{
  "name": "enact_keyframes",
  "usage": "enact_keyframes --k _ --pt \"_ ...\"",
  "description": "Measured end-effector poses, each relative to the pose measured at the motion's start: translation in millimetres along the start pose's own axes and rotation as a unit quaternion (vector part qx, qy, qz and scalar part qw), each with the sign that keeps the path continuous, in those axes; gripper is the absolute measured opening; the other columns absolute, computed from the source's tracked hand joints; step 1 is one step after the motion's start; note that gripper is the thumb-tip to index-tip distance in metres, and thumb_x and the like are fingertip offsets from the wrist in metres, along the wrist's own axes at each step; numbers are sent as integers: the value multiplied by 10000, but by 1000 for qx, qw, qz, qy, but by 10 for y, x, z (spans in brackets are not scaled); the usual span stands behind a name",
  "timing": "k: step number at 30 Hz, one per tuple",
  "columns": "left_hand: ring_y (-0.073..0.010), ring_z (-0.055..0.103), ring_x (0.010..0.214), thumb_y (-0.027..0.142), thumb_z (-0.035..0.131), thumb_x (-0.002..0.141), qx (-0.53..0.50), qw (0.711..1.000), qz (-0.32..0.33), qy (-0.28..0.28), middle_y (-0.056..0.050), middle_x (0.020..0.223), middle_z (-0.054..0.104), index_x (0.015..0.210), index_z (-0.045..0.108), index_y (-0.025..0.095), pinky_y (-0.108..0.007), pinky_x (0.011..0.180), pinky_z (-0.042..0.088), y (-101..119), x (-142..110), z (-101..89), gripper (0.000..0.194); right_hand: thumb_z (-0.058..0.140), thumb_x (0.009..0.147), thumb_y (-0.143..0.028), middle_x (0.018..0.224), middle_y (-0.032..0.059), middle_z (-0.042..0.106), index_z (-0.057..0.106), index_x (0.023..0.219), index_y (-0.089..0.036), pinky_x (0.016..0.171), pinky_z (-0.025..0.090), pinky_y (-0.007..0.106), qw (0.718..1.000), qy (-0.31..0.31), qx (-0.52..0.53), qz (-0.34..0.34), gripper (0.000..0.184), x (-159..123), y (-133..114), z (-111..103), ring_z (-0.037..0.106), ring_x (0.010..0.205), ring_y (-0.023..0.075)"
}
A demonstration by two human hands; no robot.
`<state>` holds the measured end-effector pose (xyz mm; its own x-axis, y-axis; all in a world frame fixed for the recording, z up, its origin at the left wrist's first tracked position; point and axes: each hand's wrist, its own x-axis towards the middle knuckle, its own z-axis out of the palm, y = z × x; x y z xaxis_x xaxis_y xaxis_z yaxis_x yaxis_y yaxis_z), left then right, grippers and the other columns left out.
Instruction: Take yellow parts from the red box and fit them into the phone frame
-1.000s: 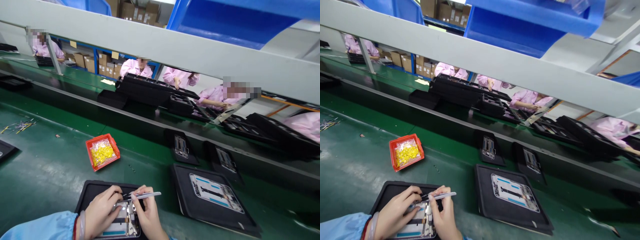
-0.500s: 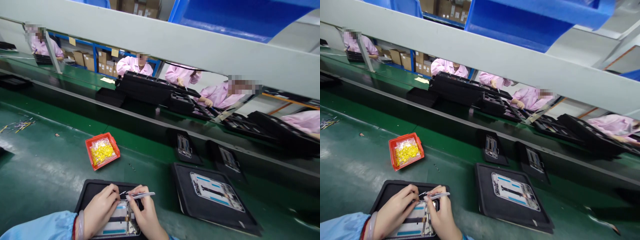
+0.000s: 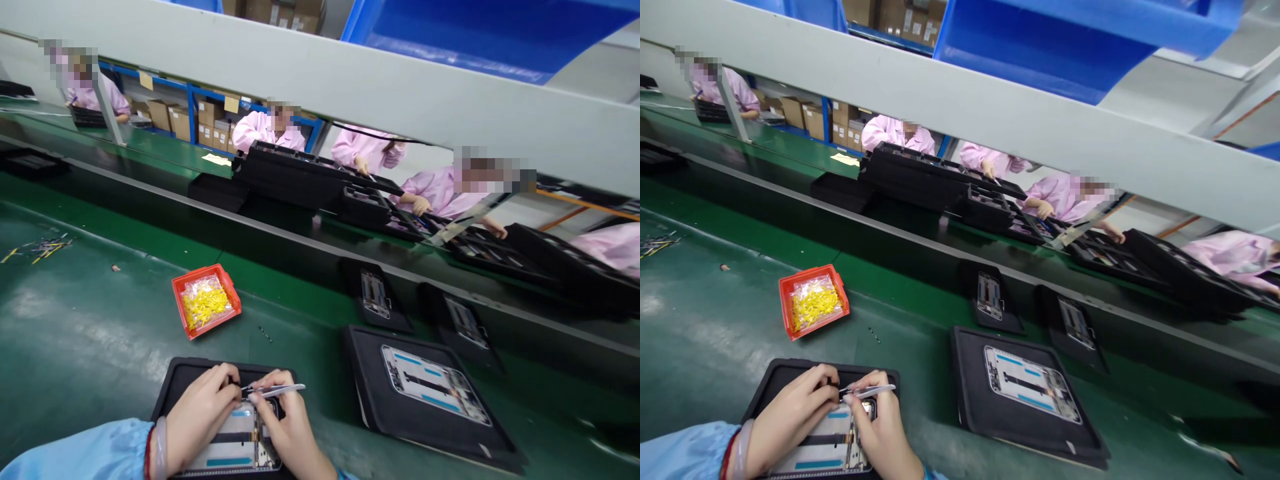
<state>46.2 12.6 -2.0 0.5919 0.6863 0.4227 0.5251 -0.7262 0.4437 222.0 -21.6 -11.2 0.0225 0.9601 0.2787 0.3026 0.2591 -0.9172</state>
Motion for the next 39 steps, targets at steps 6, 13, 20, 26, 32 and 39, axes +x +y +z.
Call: enact_keyframes --k 6,13,20,26,32,39 --pt "-99 601 605 119 383 890 -4 1000 -11 4 10 767 576 728 519 200 -164 573 483 -36 -2 -49 226 687 802 -393 744 55 737 707 775 -210 657 545 308 999 -26 -8 40 187 72 -13 -50 695 705 224" --pt "-75 616 595 100 340 939 10 996 81 -20 26 775 623 824 560 204 -137 571 461 -102 -39 -203 270 710 763 -460 686 63 749 753 693 -212 545 544 283 994 -47 47 85 261 121 4 -84 702 614 219" --pt "-106 597 592 115 329 967 93 986 136 -34 -16 857 646 896 599 199 -173 554 487 -93 -71 -203 291 704 759 -495 678 70 747 749 685 -214 555 552 292 995 -45 39 81 294 113 0 -90 706 625 223" --pt "-104 567 571 133 194 1000 100 982 160 -32 -30 847 644 920 613 179 -180 531 491 -92 -72 -219 429 693 779 -484 684 64 745 737 691 -211 575 554 293 997 -38 23 65 290 91 20 -86 704 630 221" --pt "-113 585 586 146 128 1009 112 979 168 -25 -35 854 653 916 600 169 -199 537 485 -60 -44 -245 482 700 778 -472 678 62 745 732 686 -204 559 559 276 997 -36 33 65 285 101 -7 -76 707 619 214" --pt "-122 588 605 160 116 1014 91 984 153 -22 -35 833 647 900 592 165 -216 560 474 -54 -36 -219 490 715 784 -402 693 55 747 727 699 -206 593 560 282 997 -40 33 61 213 96 -10 -82 708 642 214"
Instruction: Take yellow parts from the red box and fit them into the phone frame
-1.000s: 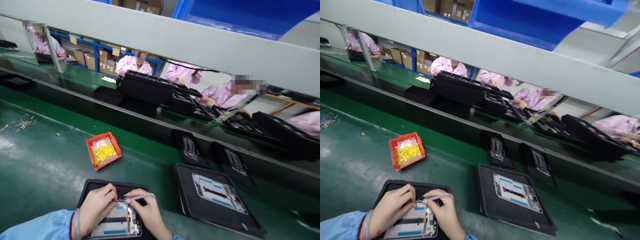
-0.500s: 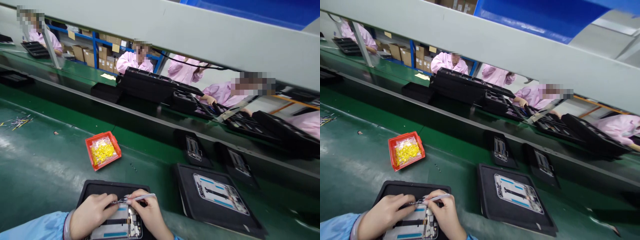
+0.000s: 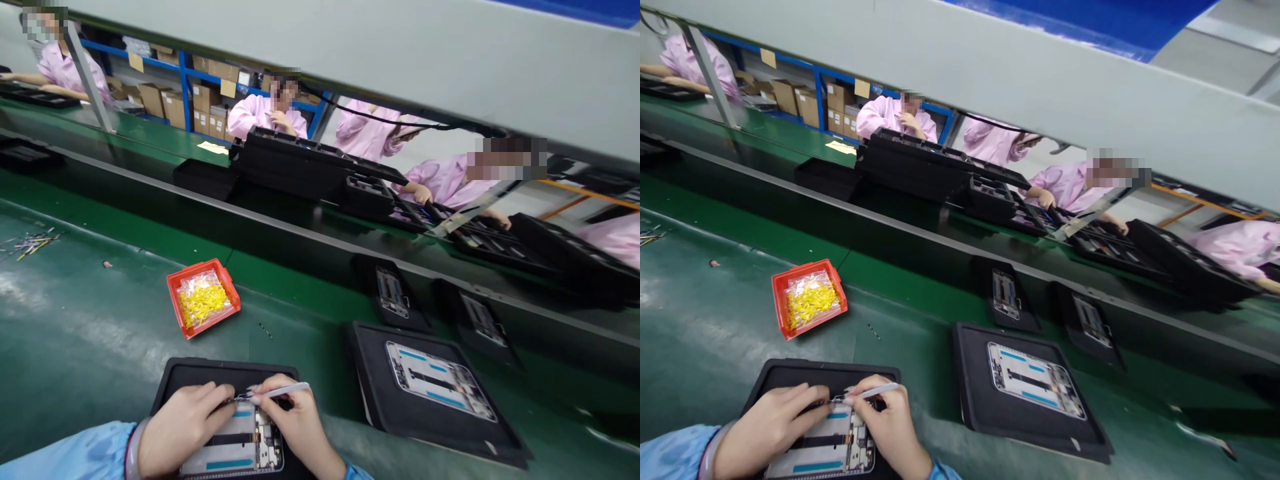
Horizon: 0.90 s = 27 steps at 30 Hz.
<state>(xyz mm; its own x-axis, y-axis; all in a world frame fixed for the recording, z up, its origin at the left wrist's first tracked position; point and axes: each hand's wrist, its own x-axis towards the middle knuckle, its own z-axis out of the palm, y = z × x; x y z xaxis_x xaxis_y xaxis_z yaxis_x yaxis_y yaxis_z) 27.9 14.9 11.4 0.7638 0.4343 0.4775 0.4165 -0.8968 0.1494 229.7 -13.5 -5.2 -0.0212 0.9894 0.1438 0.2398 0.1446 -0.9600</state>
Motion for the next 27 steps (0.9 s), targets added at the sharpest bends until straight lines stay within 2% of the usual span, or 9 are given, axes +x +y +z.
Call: enact_keyframes --k 10,18,24,27 --pt "-107 544 560 209 154 1025 -50 998 -39 8 0 746 596 814 579 178 -212 520 419 -6 53 17 476 701 793 -424 708 61 747 722 710 -196 644 553 290 1000 -5 -5 -6 244 7 -24 -29 707 668 212" --pt "-124 513 579 162 193 1014 -30 999 -20 -10 -13 778 588 899 607 171 -233 513 414 -22 0 34 430 682 804 -421 736 71 743 724 725 -183 569 577 232 999 -15 36 36 254 -10 2 3 709 668 198" --pt "-147 537 653 113 216 1000 17 1000 4 -26 -36 841 619 907 591 149 -269 583 419 -8 -20 116 388 658 824 -407 736 67 736 707 761 -177 593 577 238 1000 -3 22 18 243 -13 -15 0 707 671 191" --pt "-149 545 659 135 292 996 19 999 1 -33 -32 852 628 903 578 150 -271 596 408 -10 -19 135 301 653 834 -384 728 62 733 707 753 -181 602 564 253 1000 -3 0 -9 225 -8 -19 -9 699 671 192"
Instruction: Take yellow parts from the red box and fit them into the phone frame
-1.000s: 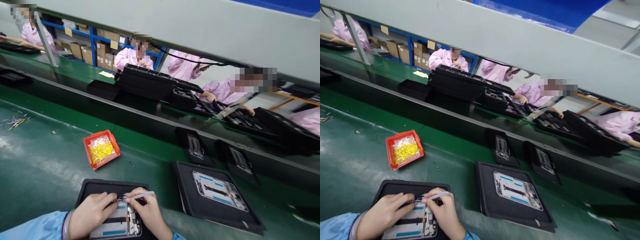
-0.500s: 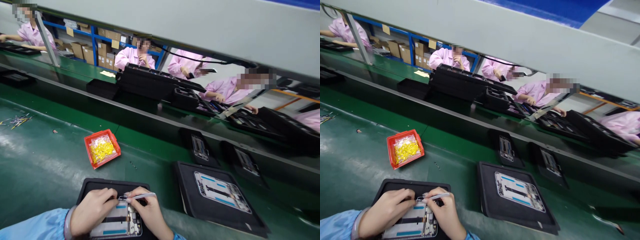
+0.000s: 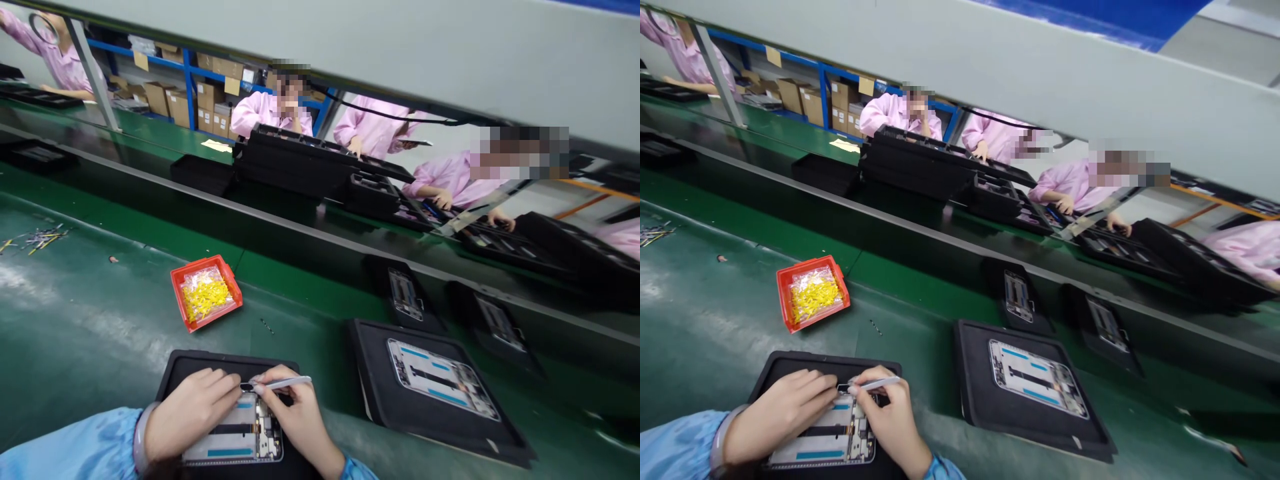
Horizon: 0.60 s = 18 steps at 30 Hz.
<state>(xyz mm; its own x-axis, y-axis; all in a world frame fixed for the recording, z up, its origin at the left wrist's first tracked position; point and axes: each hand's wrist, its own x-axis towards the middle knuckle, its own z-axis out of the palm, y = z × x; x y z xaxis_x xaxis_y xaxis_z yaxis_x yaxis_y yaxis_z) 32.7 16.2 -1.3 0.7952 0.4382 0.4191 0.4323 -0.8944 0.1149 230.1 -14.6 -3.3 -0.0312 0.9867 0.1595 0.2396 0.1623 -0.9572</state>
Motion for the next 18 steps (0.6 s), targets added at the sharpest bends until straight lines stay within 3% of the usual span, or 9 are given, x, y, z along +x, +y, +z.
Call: enact_keyframes --k 4,9,18 --pt "-147 556 684 117 413 954 -17 1000 -6 -5 -24 867 630 921 572 156 -260 621 422 -13 14 -23 167 642 851 -330 700 48 724 703 735 -189 624 542 266 998 5 -37 -50 193 2 -13 -14 681 654 186" --pt "-142 558 687 74 330 958 -45 999 -18 6 -28 871 628 922 577 166 -250 630 445 -21 29 -55 265 619 859 -275 676 37 702 669 746 -196 591 540 252 994 57 -43 -82 147 -30 -20 -30 669 625 175" --pt "-139 569 678 52 378 925 -41 999 -26 -6 -19 856 630 923 568 173 -248 615 454 -15 31 -49 225 625 850 -209 670 35 705 668 750 -199 575 545 247 992 33 -45 -117 110 -46 -30 -18 673 612 176"
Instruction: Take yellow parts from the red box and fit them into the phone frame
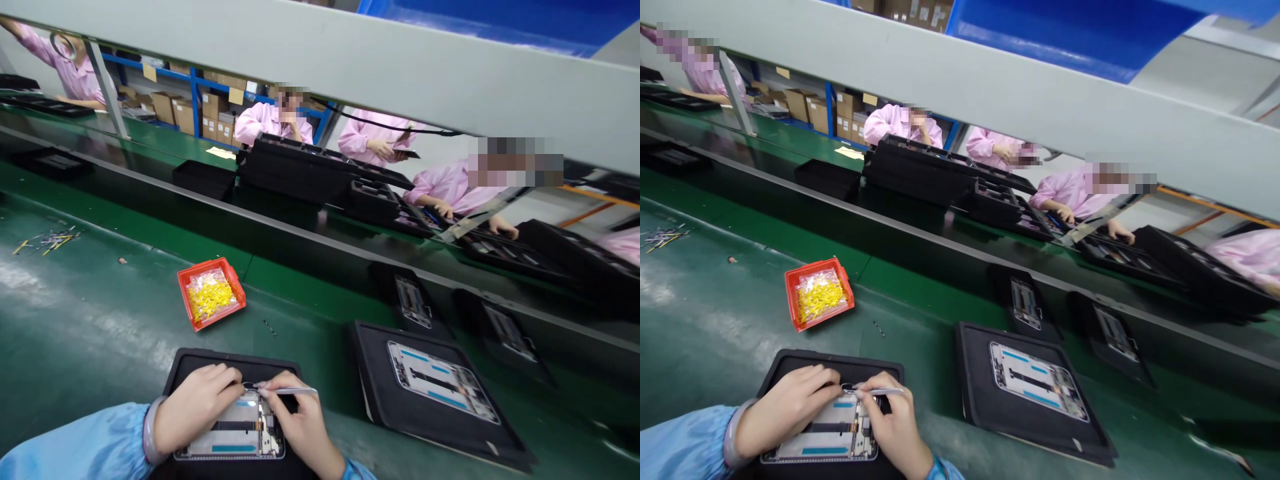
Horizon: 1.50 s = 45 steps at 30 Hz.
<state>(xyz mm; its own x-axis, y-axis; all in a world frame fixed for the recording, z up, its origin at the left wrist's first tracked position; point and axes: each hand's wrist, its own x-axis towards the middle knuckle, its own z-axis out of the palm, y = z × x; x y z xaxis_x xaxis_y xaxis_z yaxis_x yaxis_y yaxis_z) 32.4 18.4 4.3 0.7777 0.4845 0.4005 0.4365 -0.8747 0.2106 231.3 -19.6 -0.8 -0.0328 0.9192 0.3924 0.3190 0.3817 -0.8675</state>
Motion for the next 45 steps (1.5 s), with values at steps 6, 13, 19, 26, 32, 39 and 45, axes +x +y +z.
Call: enact_keyframes --k 6,13,19,26,32,39,45 --pt "-135 551 660 73 420 931 24 1000 2 -4 -12 855 619 925 564 170 -240 598 443 1 -18 22 174 593 891 -239 672 38 691 674 786 -192 560 527 237 998 -35 -24 -40 140 28 -17 -12 650 598 165" --pt "-143 558 669 75 346 959 42 999 4 22 -13 846 625 916 555 165 -245 569 431 13 -44 54 232 456 970 -316 752 63 687 668 974 -195 579 523 250 989 -110 -72 -68 244 43 -64 -2 638 633 170" --pt "-144 542 655 79 346 960 53 998 5 38 -14 843 620 903 555 167 -254 561 409 43 -39 52 234 377 996 -306 736 57 687 637 975 -199 589 519 260 983 -112 -115 -94 282 38 -72 -17 631 624 171" --pt "-143 520 625 70 322 955 31 998 2 47 -6 819 606 881 545 170 -262 546 393 34 -2 41 256 414 983 -267 728 54 690 635 941 -199 556 509 254 986 -77 -99 -106 235 5 -56 4 628 593 169" --pt "-134 510 617 73 403 928 20 999 -4 29 0 819 596 873 549 173 -248 558 404 23 -7 43 185 417 982 -296 742 69 699 651 930 -200 572 526 265 990 -92 -75 -74 259 -22 -28 -10 654 640 182" --pt "-130 515 632 82 419 930 19 1000 -6 13 -2 830 600 870 553 173 -247 569 413 28 -16 46 173 421 977 -268 741 67 694 646 940 -202 586 524 272 989 -105 -72 -80 238 -4 -33 15 647 643 185" --pt "-139 527 656 117 444 951 55 998 11 17 -9 824 606 877 549 159 -258 549 395 56 -19 72 135 438 969 -267 735 61 687 650 941 -198 585 518 274 988 -108 -71 -85 225 15 -36 7 634 631 185"
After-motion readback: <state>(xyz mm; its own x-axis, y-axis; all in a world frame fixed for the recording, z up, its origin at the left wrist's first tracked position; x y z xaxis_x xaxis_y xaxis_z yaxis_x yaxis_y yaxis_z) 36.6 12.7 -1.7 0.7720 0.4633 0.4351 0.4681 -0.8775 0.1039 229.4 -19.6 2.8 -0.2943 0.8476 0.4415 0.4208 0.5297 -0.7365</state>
